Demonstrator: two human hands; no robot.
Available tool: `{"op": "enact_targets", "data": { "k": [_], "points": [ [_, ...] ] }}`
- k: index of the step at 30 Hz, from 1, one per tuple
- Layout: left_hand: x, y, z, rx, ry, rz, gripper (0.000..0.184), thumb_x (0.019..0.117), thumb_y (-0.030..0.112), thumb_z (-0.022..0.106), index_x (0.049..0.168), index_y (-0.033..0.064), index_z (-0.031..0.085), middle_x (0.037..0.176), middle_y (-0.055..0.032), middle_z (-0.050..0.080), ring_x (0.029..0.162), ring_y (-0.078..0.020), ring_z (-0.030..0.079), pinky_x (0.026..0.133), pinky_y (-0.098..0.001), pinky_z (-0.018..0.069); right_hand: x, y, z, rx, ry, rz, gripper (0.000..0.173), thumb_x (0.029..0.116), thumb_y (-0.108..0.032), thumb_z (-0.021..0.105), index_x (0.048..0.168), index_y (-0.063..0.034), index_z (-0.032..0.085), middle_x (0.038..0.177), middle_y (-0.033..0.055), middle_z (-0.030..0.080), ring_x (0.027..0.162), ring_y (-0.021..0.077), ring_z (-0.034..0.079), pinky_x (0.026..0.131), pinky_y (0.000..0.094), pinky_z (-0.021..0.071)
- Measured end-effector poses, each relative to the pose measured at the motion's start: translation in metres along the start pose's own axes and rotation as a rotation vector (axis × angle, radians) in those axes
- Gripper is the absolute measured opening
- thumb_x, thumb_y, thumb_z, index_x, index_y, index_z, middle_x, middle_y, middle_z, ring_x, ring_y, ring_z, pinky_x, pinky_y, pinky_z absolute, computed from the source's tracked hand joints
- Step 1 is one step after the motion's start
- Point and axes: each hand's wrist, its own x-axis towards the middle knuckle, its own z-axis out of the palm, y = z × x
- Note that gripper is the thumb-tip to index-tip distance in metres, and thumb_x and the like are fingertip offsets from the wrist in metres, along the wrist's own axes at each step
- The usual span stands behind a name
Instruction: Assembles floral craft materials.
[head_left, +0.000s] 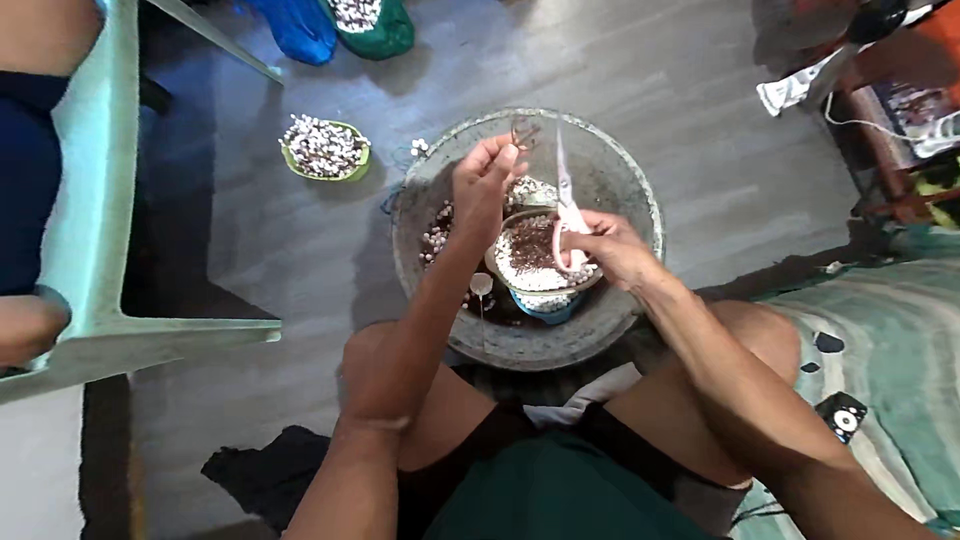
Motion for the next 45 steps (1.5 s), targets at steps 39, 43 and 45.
{"op": "enact_targets", "data": {
  "k": [39, 43, 45],
  "points": [
    [0.017, 0.03, -0.02, 0.061, -0.101, 0.02, 0.023, 0.1018, 0.001, 0.058, 0.123, -0.0067, 0.064, 0.103, -0.0138, 0.073, 0.085, -0.0224, 0.074, 0.079, -0.0373, 0.0637, 0.016, -0.022, -0.01, 0.574, -0.092, -0.141, 0.049, 0.1078, -0.023, 0.023, 0.145, -0.0058, 0.05, 0.131, 0.0145, 0.065, 0.089, 0.0146, 0.067, 0.077, 0.0277, 0.0546],
    [0.016, 0.034, -0.022, 0.027, -0.093, 0.024, 0.023, 0.1002, -0.001, 0.06, 0.121, -0.0076, 0.065, 0.104, -0.0155, 0.074, 0.087, -0.0244, 0.075, 0.081, -0.038, 0.0641, 0.007, -0.022, -0.006, 0.575, -0.207, -0.136, 0.055, 0.1055, -0.022, 0.021, 0.157, -0.0127, 0.037, 0.147, 0.0105, 0.056, 0.097, 0.0098, 0.065, 0.082, 0.0234, 0.0523],
    [0.015, 0.036, -0.022, 0.024, -0.072, 0.018, 0.022, 0.099, -0.002, 0.061, 0.12, -0.007, 0.066, 0.104, -0.0154, 0.075, 0.087, -0.0245, 0.075, 0.082, -0.0378, 0.0645, 0.007, -0.021, -0.004, 0.549, -0.188, -0.157, 0.053, 0.1026, -0.019, 0.03, 0.155, -0.0125, 0.041, 0.141, 0.0099, 0.059, 0.092, 0.0091, 0.064, 0.078, 0.0228, 0.0521]
  ]
}}
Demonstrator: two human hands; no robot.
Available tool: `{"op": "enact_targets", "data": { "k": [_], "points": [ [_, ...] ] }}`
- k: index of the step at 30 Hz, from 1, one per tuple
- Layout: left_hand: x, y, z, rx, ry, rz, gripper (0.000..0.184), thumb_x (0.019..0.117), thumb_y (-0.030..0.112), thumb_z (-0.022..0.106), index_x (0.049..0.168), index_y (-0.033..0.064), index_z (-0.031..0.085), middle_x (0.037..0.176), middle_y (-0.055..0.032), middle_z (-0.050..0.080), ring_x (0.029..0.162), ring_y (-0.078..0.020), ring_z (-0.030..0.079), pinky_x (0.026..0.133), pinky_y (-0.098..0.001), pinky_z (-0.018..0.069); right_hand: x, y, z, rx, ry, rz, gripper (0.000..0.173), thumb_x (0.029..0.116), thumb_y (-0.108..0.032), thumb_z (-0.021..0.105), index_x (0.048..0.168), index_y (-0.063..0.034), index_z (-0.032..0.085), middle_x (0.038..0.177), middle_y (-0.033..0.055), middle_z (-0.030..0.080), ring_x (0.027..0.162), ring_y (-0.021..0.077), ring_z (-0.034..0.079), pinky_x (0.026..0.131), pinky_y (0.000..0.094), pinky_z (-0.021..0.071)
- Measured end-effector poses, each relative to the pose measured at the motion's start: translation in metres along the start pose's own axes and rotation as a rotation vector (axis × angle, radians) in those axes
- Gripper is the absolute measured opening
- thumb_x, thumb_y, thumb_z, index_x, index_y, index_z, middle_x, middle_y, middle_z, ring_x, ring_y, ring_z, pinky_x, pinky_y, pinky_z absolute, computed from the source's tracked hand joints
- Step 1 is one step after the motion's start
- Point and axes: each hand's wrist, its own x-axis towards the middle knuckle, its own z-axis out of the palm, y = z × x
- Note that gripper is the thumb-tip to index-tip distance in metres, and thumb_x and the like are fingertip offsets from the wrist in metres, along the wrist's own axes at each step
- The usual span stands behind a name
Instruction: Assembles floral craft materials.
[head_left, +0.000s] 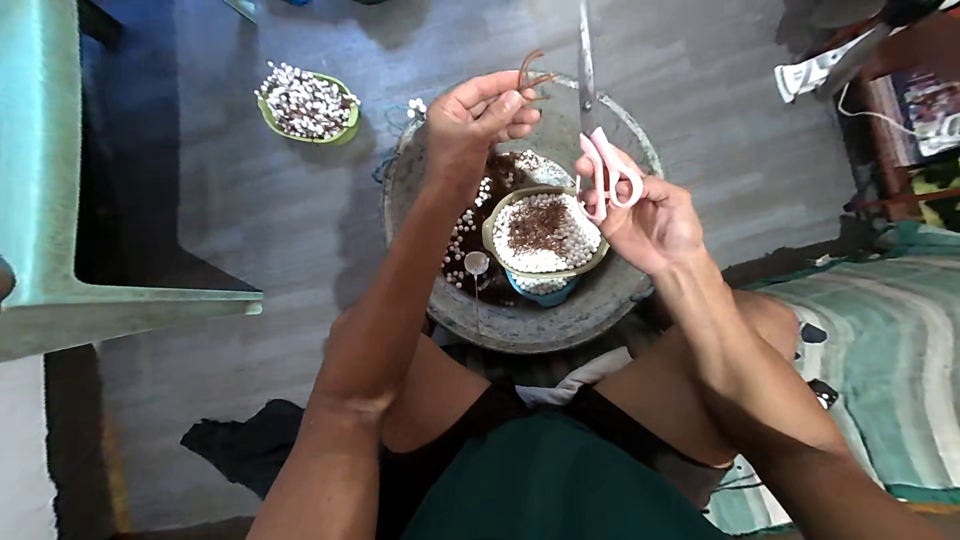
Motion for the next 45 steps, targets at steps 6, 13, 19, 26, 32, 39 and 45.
{"op": "enact_targets", "data": {
  "k": [6, 13, 19, 26, 32, 39, 45],
  "points": [
    [0.003, 0.002, -0.001, 0.062, 0.034, 0.063, 0.02, 0.0983, -0.004, 0.061, 0.117, -0.0076, 0.067, 0.104, -0.0161, 0.075, 0.085, -0.0251, 0.076, 0.079, -0.0379, 0.0653, -0.002, 0.002, 0.002, -0.233, -0.181, -0.034, 0.063, 0.0975, -0.03, 0.066, 0.153, -0.0111, 0.041, 0.109, 0.0036, 0.062, 0.084, 0.0096, 0.061, 0.076, 0.0252, 0.055],
    [0.001, 0.006, -0.002, 0.14, 0.033, 0.144, 0.019, 0.0982, -0.003, 0.062, 0.115, -0.0079, 0.068, 0.103, -0.0161, 0.076, 0.084, -0.0247, 0.076, 0.078, -0.0387, 0.0657, 0.001, -0.001, -0.009, -0.366, -0.213, -0.053, 0.081, 0.0872, -0.068, 0.067, 0.143, -0.0115, 0.054, 0.092, 0.0007, 0.061, 0.078, 0.0111, 0.06, 0.07, 0.0265, 0.0527],
    [0.0, 0.005, -0.002, 0.152, 0.022, 0.15, 0.019, 0.0991, -0.002, 0.061, 0.116, -0.0081, 0.068, 0.105, -0.0166, 0.076, 0.084, -0.0254, 0.076, 0.079, -0.0391, 0.0658, 0.0, 0.0, -0.01, -0.365, -0.233, -0.054, 0.071, 0.0865, -0.064, 0.072, 0.134, -0.0123, 0.06, 0.091, 0.0005, 0.062, 0.079, 0.0111, 0.06, 0.07, 0.0266, 0.0528],
    [0.0, 0.002, -0.001, 0.152, 0.014, 0.15, 0.019, 0.0987, -0.001, 0.062, 0.115, -0.0075, 0.068, 0.104, -0.0162, 0.076, 0.084, -0.0258, 0.076, 0.078, -0.0403, 0.0659, 0.0, 0.002, -0.01, -0.405, -0.221, -0.02, 0.079, 0.0878, -0.061, 0.072, 0.144, -0.0098, 0.052, 0.095, 0.0007, 0.063, 0.081, 0.0087, 0.06, 0.073, 0.0244, 0.053],
    [0.0, -0.001, -0.002, 0.173, 0.004, 0.169, 0.019, 0.0984, -0.001, 0.062, 0.115, -0.0073, 0.069, 0.104, -0.0156, 0.076, 0.083, -0.0256, 0.077, 0.077, -0.0403, 0.0664, 0.001, 0.003, -0.01, -0.423, -0.208, -0.021, 0.078, 0.0861, -0.059, 0.075, 0.144, -0.0105, 0.054, 0.095, 0.0004, 0.062, 0.08, 0.0083, 0.059, 0.07, 0.0235, 0.0524],
    [0.001, -0.003, -0.001, 0.176, 0.01, 0.184, 0.018, 0.098, -0.003, 0.062, 0.114, -0.0078, 0.069, 0.102, -0.0154, 0.076, 0.081, -0.0254, 0.077, 0.075, -0.0398, 0.0667, 0.001, 0.001, -0.008, -0.481, -0.198, -0.045, 0.076, 0.0859, -0.06, 0.074, 0.14, -0.0107, 0.055, 0.091, -0.0006, 0.06, 0.077, 0.0081, 0.058, 0.067, 0.0241, 0.0513],
    [-0.001, -0.003, 0.0, 0.183, 0.002, 0.182, 0.018, 0.0974, -0.003, 0.063, 0.114, -0.0076, 0.069, 0.1, -0.0139, 0.076, 0.08, -0.0239, 0.076, 0.075, -0.0387, 0.0665, -0.002, -0.001, -0.007, -0.491, -0.188, -0.045, 0.076, 0.0856, -0.058, 0.075, 0.141, -0.0105, 0.055, 0.092, -0.0002, 0.061, 0.078, 0.008, 0.059, 0.068, 0.0239, 0.0521]
  ]
}}
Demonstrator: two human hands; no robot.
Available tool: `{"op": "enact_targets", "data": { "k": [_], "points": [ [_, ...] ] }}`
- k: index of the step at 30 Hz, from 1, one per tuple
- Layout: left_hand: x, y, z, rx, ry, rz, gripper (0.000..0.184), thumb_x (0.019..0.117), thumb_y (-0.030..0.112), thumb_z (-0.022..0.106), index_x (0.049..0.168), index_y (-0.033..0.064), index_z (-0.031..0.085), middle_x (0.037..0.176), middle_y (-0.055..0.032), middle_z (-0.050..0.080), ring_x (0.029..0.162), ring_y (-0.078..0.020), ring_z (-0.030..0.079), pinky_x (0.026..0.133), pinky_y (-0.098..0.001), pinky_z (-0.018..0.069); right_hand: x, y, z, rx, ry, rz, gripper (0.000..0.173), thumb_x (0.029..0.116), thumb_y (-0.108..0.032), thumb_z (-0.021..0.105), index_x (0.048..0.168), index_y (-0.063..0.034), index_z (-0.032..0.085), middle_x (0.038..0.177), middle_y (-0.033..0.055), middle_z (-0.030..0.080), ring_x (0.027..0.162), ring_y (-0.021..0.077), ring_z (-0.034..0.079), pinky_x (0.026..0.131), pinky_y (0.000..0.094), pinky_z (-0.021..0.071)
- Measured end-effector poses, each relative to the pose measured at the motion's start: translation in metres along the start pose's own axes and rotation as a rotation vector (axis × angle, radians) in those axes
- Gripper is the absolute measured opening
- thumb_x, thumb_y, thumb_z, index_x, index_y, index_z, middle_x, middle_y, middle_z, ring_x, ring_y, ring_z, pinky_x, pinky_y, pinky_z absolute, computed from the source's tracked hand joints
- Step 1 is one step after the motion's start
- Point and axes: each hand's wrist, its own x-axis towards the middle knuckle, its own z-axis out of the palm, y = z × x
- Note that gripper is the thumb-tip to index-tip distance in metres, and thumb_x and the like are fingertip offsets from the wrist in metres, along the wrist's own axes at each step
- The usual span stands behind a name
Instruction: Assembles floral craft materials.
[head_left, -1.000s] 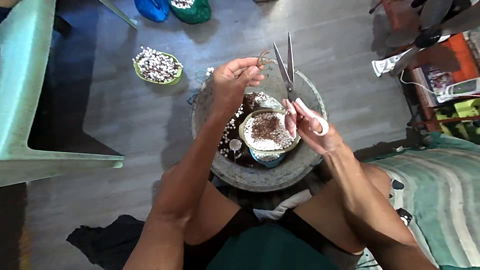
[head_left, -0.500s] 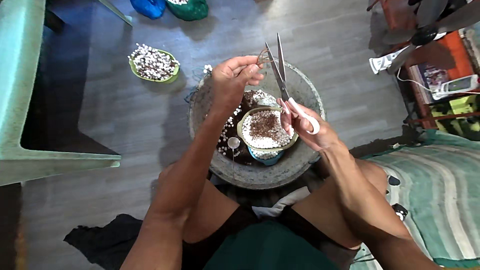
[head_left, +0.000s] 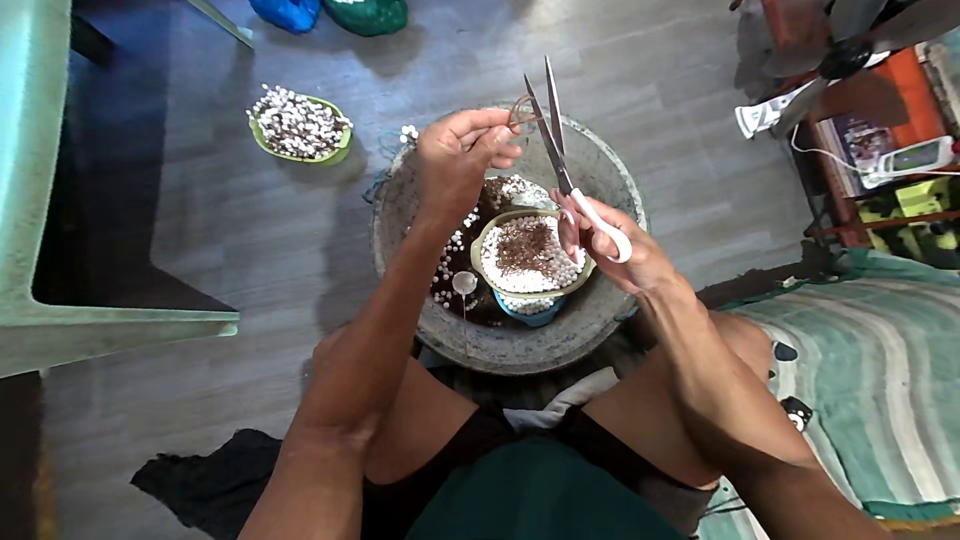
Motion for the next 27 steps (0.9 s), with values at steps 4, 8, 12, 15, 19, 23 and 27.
{"op": "enact_targets", "data": {
  "k": [4, 8, 12, 15, 19, 23, 27],
  "points": [
    [-0.0016, -0.0002, 0.0017, 0.017, -0.032, 0.001, 0.018, 0.0979, -0.003, 0.063, 0.114, -0.0074, 0.069, 0.1, -0.0137, 0.076, 0.08, -0.0236, 0.076, 0.075, -0.0389, 0.0664, -0.0004, -0.0008, 0.0013, -0.012, 0.012, -0.001, 0.077, 0.0852, -0.055, 0.076, 0.144, -0.0107, 0.053, 0.092, -0.0006, 0.061, 0.077, 0.0067, 0.058, 0.068, 0.0227, 0.0512],
    [-0.0025, -0.001, 0.0015, 0.036, -0.063, 0.014, 0.018, 0.0985, -0.002, 0.063, 0.114, -0.0072, 0.069, 0.101, -0.0136, 0.076, 0.081, -0.0235, 0.077, 0.076, -0.0391, 0.0665, -0.0012, -0.0001, 0.0028, -0.043, 0.018, -0.015, 0.078, 0.0861, -0.055, 0.075, 0.146, -0.0103, 0.053, 0.091, -0.0008, 0.06, 0.075, 0.0067, 0.056, 0.066, 0.0227, 0.0501],
    [-0.003, -0.0031, 0.0006, 0.041, -0.08, 0.021, 0.018, 0.0987, -0.001, 0.063, 0.114, -0.0076, 0.069, 0.1, -0.0141, 0.076, 0.081, -0.0241, 0.077, 0.075, -0.0395, 0.0667, -0.0019, 0.0001, 0.003, -0.063, 0.035, -0.017, 0.079, 0.0849, -0.055, 0.076, 0.146, -0.0097, 0.053, 0.09, -0.0004, 0.061, 0.074, 0.0073, 0.057, 0.065, 0.0229, 0.0505],
    [-0.0036, -0.0019, 0.0006, 0.05, -0.088, 0.008, 0.018, 0.099, -0.001, 0.063, 0.115, -0.0072, 0.069, 0.101, -0.0136, 0.076, 0.081, -0.0238, 0.076, 0.076, -0.039, 0.0667, -0.0018, 0.0005, 0.003, -0.074, 0.046, -0.022, 0.08, 0.0853, -0.054, 0.076, 0.147, -0.0094, 0.052, 0.091, -0.0003, 0.061, 0.075, 0.0073, 0.056, 0.066, 0.0225, 0.0504],
    [-0.0041, -0.0016, 0.0008, 0.054, -0.092, 0.007, 0.017, 0.0989, -0.002, 0.063, 0.114, -0.007, 0.07, 0.099, -0.0134, 0.077, 0.079, -0.0231, 0.076, 0.074, -0.0379, 0.0667, -0.0023, 0.0015, 0.003, -0.064, 0.05, -0.025, 0.078, 0.085, -0.054, 0.077, 0.145, -0.0101, 0.053, 0.087, -0.0009, 0.059, 0.071, 0.0069, 0.056, 0.063, 0.0221, 0.0502],
    [-0.003, -0.0033, 0.0006, 0.05, -0.093, 0.003, 0.017, 0.0985, -0.002, 0.063, 0.113, -0.0069, 0.069, 0.097, -0.0129, 0.077, 0.077, -0.0221, 0.076, 0.072, -0.0372, 0.0665, 0.004, 0.0031, 0.0028, -0.039, 0.066, -0.012, 0.079, 0.0874, -0.049, 0.077, 0.149, -0.0083, 0.05, 0.091, -0.0021, 0.062, 0.076, 0.0057, 0.057, 0.069, 0.0227, 0.0516],
    [-0.0029, -0.0068, 0.0005, 0.046, -0.094, -0.002, 0.017, 0.0979, -0.002, 0.063, 0.113, -0.0073, 0.069, 0.097, -0.0135, 0.076, 0.077, -0.0225, 0.076, 0.071, -0.0371, 0.0665, 0.0001, 0.003, 0.0072, -0.051, 0.109, -0.004, 0.08, 0.087, -0.048, 0.078, 0.152, -0.0122, 0.048, 0.087, -0.0024, 0.061, 0.066, 0.0028, 0.052, 0.059, 0.0179, 0.0468]
  ]
}}
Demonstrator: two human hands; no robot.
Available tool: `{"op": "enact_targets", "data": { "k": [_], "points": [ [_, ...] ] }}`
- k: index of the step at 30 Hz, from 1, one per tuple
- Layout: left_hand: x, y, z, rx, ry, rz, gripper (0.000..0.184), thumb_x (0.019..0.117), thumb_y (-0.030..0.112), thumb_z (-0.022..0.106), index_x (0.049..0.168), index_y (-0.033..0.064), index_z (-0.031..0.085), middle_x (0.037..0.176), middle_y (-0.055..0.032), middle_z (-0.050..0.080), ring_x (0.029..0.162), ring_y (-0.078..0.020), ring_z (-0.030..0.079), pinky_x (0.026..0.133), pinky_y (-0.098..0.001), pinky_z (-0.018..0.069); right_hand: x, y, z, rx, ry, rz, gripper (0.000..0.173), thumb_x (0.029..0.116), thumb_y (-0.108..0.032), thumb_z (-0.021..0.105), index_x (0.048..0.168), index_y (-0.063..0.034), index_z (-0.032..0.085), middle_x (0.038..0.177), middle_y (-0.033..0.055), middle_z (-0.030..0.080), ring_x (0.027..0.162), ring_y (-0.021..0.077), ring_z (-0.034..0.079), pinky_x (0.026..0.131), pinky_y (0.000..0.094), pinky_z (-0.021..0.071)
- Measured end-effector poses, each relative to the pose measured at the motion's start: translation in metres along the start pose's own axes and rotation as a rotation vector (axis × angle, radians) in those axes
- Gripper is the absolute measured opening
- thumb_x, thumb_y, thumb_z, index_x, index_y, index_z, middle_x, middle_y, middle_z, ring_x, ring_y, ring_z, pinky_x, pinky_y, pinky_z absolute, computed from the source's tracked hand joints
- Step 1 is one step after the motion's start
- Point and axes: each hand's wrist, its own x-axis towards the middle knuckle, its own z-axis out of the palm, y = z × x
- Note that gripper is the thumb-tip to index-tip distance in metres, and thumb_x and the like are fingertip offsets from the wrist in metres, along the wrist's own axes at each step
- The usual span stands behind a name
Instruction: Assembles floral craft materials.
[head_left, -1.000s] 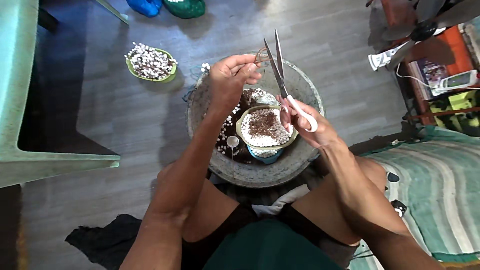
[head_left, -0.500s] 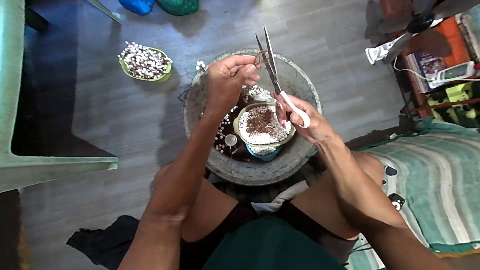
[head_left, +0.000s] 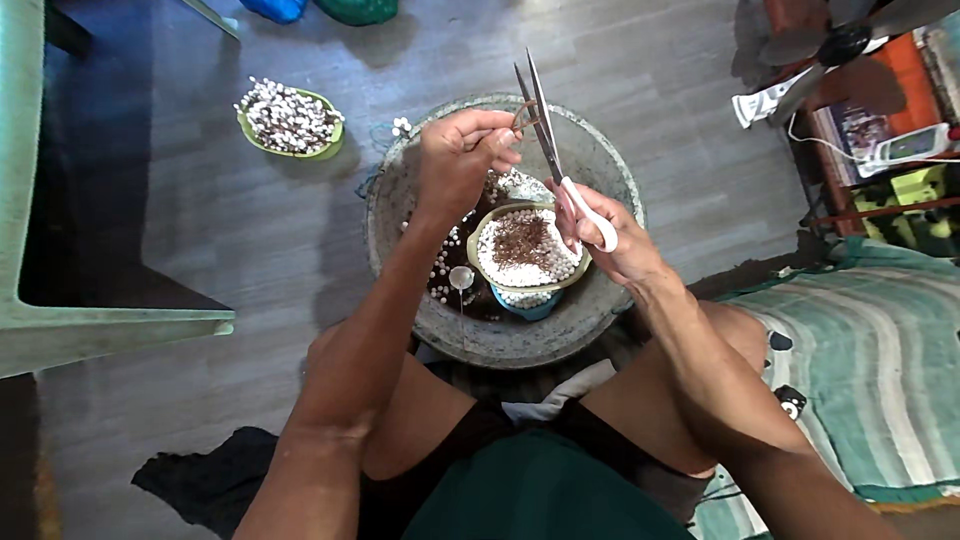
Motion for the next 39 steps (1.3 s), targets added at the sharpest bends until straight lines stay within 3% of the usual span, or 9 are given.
{"op": "enact_targets", "data": {
  "k": [2, 8, 14, 17, 23, 27, 30, 34, 39],
  "points": [
    [0.0, 0.0, 0.0, 0.001, 0.003, -0.008, 0.017, 0.0981, -0.002, 0.063, 0.113, -0.0072, 0.069, 0.097, -0.0138, 0.076, 0.077, -0.0227, 0.076, 0.071, -0.0375, 0.0666, -0.002, 0.001, 0.002, 0.022, 0.013, -0.01, 0.077, 0.088, -0.043, 0.078, 0.152, -0.0125, 0.049, 0.079, -0.0018, 0.058, 0.057, 0.0019, 0.048, 0.051, 0.0163, 0.0429],
    [0.0, -0.001, 0.0, 0.013, 0.008, -0.033, 0.017, 0.0983, -0.002, 0.063, 0.113, -0.0066, 0.07, 0.096, -0.0126, 0.076, 0.076, -0.0217, 0.076, 0.072, -0.0371, 0.0665, 0.003, 0.003, -0.002, 0.031, 0.005, 0.008, 0.075, 0.0891, -0.038, 0.079, 0.151, -0.0074, 0.049, 0.081, -0.0018, 0.061, 0.062, 0.0029, 0.052, 0.057, 0.019, 0.0469],
    [-0.001, -0.003, 0.0, 0.027, 0.006, -0.031, 0.017, 0.0988, -0.002, 0.062, 0.114, -0.0071, 0.069, 0.097, -0.0137, 0.077, 0.077, -0.0227, 0.076, 0.071, -0.0374, 0.0668, -0.006, 0.0, -0.003, -0.038, 0.011, 0.008, 0.074, 0.09, -0.033, 0.077, 0.155, -0.0138, 0.046, 0.08, -0.0007, 0.062, 0.055, 0.0017, 0.047, 0.049, 0.0158, 0.0419],
    [-0.001, -0.002, 0.0, 0.025, 0.012, -0.042, 0.017, 0.0987, -0.002, 0.062, 0.114, -0.0068, 0.069, 0.095, -0.0128, 0.077, 0.076, -0.022, 0.076, 0.072, -0.0371, 0.0667, 0.001, 0.0, -0.002, -0.028, 0.042, 0.026, 0.072, 0.0899, -0.027, 0.078, 0.152, -0.0073, 0.048, 0.085, -0.0005, 0.067, 0.061, 0.0022, 0.052, 0.056, 0.0179, 0.0457],
    [0.0, -0.002, 0.0, 0.005, 0.016, -0.052, 0.017, 0.0982, -0.003, 0.063, 0.113, -0.0072, 0.069, 0.095, -0.0129, 0.077, 0.076, -0.0221, 0.076, 0.071, -0.0368, 0.0665, 0.004, 0.002, -0.002, -0.038, 0.031, 0.025, 0.073, 0.0904, -0.028, 0.078, 0.153, -0.0082, 0.046, 0.089, 0.0011, 0.069, 0.066, 0.0041, 0.057, 0.06, 0.02, 0.0502],
    [0.0, 0.006, -0.001, -0.14, 0.072, -0.159, 0.02, 0.1006, 0.0, 0.06, 0.118, -0.0077, 0.066, 0.1, -0.0148, 0.076, 0.078, -0.0231, 0.075, 0.073, -0.0366, 0.0654, 0.004, -0.003, -0.009, 0.089, -0.053, 0.033, 0.076, 0.0883, -0.025, 0.081, 0.153, -0.0116, 0.042, 0.109, 0.0089, 0.072, 0.089, 0.0166, 0.071, 0.079, 0.0323, 0.061],
    [0.001, 0.007, -0.005, -0.261, 0.071, -0.196, 0.021, 0.1024, 0.002, 0.058, 0.121, -0.0058, 0.065, 0.102, -0.0143, 0.075, 0.081, -0.0217, 0.075, 0.076, -0.0351, 0.0641, 0.004, -0.009, -0.013, 0.211, -0.087, 0.012, 0.073, 0.0877, -0.014, 0.081, 0.15, -0.0141, 0.042, 0.12, 0.0125, 0.073, 0.102, 0.0243, 0.073, 0.091, 0.0381, 0.0612],
    [0.002, 0.008, -0.004, -0.334, 0.075, -0.226, 0.022, 0.1036, 0.003, 0.056, 0.122, -0.0048, 0.064, 0.101, -0.0134, 0.074, 0.081, -0.0196, 0.073, 0.076, -0.0329, 0.0627, 0.004, -0.009, -0.012, 0.153, -0.054, -0.036, 0.078, 0.0826, -0.016, 0.085, 0.149, -0.018, 0.045, 0.094, 0.0056, 0.07, 0.072, 0.0121, 0.067, 0.065, 0.0263, 0.0597],
    [0.001, 0.01, 0.001, -0.346, 0.102, -0.268, 0.025, 0.1061, 0.009, 0.054, 0.126, -0.0035, 0.061, 0.102, -0.013, 0.074, 0.083, -0.019, 0.073, 0.077, -0.0321, 0.0623, 0.005, -0.004, -0.006, -0.103, 0.025, -0.095, 0.087, 0.0802, -0.034, 0.088, 0.151, -0.0129, 0.043, 0.086, 0.0024, 0.068, 0.066, 0.0085, 0.063, 0.058, 0.0231, 0.0552]
  ]
}}
